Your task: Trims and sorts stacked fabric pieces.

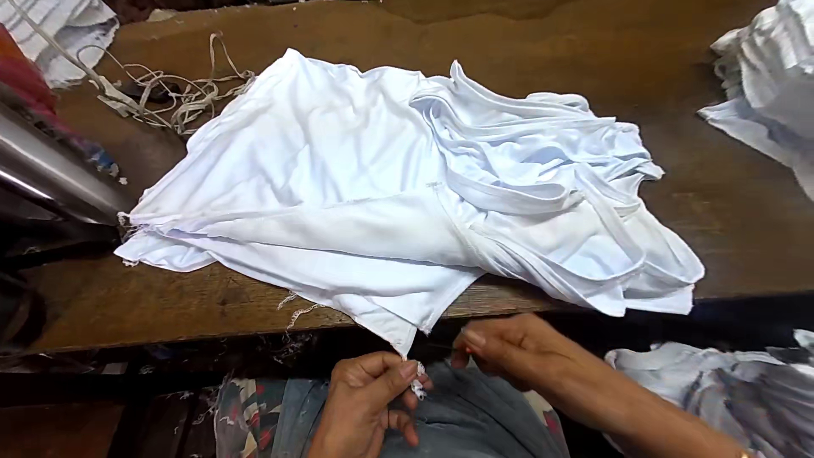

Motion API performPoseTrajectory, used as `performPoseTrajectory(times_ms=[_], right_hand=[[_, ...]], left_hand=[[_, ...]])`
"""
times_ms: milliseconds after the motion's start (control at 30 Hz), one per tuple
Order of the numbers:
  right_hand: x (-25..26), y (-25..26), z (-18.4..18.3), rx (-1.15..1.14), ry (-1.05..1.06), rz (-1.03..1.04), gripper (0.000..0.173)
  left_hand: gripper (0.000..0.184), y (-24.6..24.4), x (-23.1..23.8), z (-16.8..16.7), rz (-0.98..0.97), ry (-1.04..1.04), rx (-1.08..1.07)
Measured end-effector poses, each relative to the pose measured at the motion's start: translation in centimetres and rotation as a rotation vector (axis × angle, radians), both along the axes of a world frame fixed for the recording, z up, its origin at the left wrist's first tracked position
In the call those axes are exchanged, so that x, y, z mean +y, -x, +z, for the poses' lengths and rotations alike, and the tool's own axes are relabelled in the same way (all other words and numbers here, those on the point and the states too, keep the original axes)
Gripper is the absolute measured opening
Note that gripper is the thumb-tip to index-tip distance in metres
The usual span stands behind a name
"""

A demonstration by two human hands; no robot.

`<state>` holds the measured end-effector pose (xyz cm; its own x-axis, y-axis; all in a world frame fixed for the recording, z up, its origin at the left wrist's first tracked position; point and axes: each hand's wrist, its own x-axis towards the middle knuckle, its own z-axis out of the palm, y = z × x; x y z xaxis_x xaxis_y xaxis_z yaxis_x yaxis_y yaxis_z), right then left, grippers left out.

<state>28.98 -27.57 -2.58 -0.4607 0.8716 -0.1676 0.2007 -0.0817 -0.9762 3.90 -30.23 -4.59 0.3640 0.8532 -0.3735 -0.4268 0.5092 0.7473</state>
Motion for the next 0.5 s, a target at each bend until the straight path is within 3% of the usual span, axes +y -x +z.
performPoseTrajectory(times_ms=[67, 167, 500], right_hand=[[-1.0, -0.1, -1.1, 0.058, 0.184, 0.002, 0.04], [-1.3, 0.5, -1.4, 0.13, 0.288, 0.02, 0.039], [-0.1, 2.3, -1.2, 0.117, 0.203, 0.034, 0.036]], left_hand=[[0.014, -0.1, -0.2, 0.2, -0.009, -0.01, -0.013], [0.015, -0.2, -0.5, 0.3, -0.018, -0.004, -0.016], [0.014, -0.2, -0.6, 0.3, -0.017, 0.02, -0.022]])
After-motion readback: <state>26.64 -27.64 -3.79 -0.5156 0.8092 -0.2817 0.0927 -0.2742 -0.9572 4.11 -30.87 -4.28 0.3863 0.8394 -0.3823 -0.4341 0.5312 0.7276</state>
